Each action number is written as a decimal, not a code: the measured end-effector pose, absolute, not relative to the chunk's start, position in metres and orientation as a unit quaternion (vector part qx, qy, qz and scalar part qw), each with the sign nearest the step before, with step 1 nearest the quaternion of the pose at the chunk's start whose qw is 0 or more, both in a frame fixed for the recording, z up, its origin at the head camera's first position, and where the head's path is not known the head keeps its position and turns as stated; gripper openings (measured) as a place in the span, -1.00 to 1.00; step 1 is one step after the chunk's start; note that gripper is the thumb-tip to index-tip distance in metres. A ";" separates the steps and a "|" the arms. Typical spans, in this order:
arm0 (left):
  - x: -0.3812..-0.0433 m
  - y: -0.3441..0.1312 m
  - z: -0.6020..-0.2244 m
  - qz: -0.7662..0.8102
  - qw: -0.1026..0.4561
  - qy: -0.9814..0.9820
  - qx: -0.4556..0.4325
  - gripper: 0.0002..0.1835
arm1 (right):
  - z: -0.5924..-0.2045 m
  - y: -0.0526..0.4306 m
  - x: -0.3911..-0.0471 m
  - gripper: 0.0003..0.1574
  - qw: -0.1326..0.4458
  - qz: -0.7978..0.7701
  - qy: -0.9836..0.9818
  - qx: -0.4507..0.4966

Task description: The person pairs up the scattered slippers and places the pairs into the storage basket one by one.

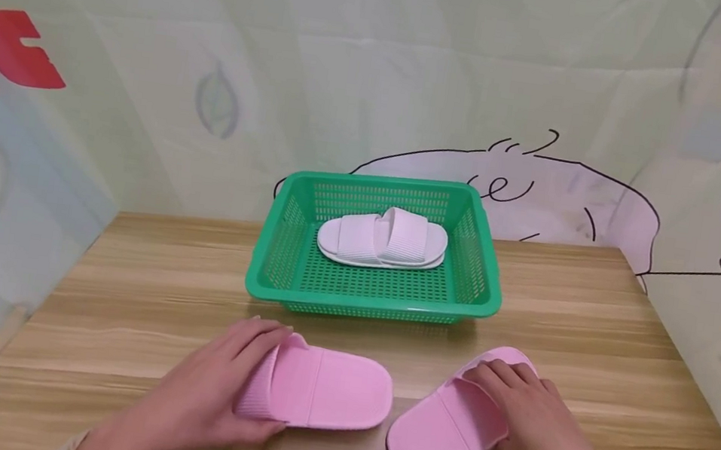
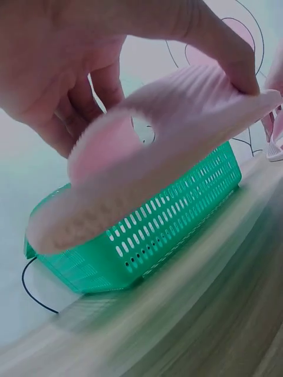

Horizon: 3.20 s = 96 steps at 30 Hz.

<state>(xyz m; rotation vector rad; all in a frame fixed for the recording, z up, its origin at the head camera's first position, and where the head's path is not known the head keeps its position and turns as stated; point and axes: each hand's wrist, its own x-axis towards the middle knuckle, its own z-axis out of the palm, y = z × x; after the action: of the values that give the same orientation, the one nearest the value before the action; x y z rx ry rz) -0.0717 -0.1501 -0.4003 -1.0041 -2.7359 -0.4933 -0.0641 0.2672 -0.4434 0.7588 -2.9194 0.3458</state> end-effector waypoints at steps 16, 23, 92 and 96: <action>-0.077 -0.149 -0.391 -0.182 0.162 -0.899 -0.363 0.14 | -0.447 0.268 -0.064 0.17 0.077 0.131 -0.950 0.272; -0.079 -0.149 -0.391 -0.198 0.183 -0.885 -0.378 0.11 | -0.445 0.274 -0.060 0.08 0.072 0.146 -0.947 0.278; -0.075 -0.123 -0.387 -0.137 0.245 -0.862 -0.423 0.04 | -0.370 0.209 -0.054 0.24 0.161 0.238 -0.895 0.341; -0.076 -0.120 -0.386 -0.135 0.249 -0.857 -0.430 0.03 | -0.370 0.205 -0.054 0.20 0.160 0.241 -0.894 0.341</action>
<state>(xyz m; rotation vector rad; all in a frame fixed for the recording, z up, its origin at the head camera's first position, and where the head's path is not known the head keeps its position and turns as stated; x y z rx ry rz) -0.0757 -0.1199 -0.3859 -1.1720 -2.3353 -0.3690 -0.0538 0.2053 -0.3696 0.9755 -2.5552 0.6893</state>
